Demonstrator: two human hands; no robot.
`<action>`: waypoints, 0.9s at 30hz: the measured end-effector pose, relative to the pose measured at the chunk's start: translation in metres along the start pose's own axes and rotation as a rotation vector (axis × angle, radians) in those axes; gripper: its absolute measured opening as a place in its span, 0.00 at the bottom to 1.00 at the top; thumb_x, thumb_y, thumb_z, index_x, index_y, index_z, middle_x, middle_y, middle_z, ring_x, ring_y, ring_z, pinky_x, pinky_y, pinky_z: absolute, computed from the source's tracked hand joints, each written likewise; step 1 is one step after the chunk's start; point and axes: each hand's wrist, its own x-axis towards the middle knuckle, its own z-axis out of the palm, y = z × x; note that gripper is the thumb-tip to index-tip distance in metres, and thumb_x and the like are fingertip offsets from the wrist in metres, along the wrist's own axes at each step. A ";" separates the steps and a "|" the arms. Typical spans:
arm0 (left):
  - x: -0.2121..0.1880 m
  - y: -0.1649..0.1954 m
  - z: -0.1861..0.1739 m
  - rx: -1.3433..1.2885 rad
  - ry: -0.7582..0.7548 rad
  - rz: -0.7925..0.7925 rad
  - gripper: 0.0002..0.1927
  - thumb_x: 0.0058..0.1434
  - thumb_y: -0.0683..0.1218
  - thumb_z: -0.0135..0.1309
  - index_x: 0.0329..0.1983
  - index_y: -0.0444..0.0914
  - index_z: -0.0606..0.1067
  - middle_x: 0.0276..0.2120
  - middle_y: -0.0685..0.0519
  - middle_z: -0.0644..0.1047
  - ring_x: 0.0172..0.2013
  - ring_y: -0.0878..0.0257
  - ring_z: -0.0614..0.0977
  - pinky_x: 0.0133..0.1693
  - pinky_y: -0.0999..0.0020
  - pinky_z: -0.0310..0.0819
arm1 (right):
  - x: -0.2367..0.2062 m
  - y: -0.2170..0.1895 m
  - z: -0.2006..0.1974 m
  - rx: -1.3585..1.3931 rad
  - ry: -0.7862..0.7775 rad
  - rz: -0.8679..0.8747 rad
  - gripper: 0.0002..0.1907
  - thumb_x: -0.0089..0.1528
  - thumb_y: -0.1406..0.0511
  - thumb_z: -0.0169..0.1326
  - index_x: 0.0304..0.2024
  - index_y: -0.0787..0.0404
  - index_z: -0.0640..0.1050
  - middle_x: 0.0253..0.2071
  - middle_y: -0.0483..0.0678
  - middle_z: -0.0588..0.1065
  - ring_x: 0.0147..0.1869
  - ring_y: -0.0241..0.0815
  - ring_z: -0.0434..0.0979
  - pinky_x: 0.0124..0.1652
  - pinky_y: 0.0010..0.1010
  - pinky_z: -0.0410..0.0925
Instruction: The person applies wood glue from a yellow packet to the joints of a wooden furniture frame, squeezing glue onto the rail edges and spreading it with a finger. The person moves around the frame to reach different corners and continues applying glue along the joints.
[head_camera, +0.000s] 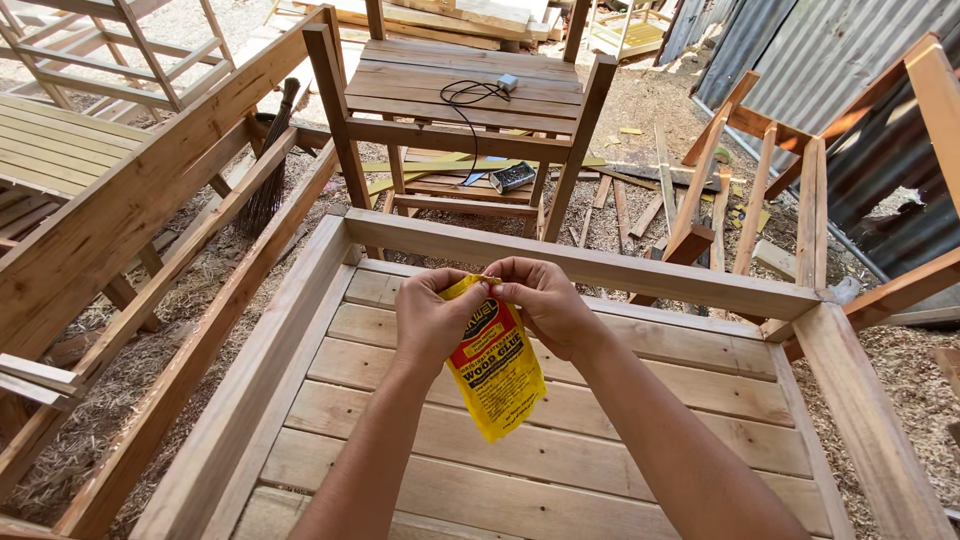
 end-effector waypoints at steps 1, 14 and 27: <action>0.002 0.000 -0.006 0.003 -0.006 -0.037 0.11 0.55 0.45 0.64 0.35 0.31 0.84 0.26 0.50 0.84 0.24 0.68 0.84 0.27 0.73 0.81 | 0.003 0.001 0.006 -0.027 -0.004 -0.009 0.10 0.65 0.70 0.56 0.49 0.67 0.77 0.43 0.48 0.78 0.47 0.36 0.80 0.48 0.30 0.76; 0.026 -0.021 -0.069 0.080 0.015 -0.072 0.11 0.53 0.45 0.65 0.36 0.32 0.85 0.27 0.50 0.85 0.25 0.69 0.84 0.27 0.73 0.80 | 0.033 0.012 0.056 -0.308 0.032 0.051 0.19 0.59 0.77 0.45 0.52 0.64 0.77 0.42 0.45 0.76 0.46 0.34 0.78 0.50 0.30 0.76; 0.030 -0.026 -0.099 0.067 0.024 -0.084 0.13 0.53 0.45 0.67 0.35 0.31 0.85 0.27 0.49 0.85 0.24 0.69 0.84 0.27 0.72 0.79 | 0.048 0.021 0.074 -0.050 0.127 0.096 0.23 0.56 0.76 0.41 0.53 0.61 0.74 0.41 0.45 0.77 0.44 0.34 0.78 0.46 0.31 0.75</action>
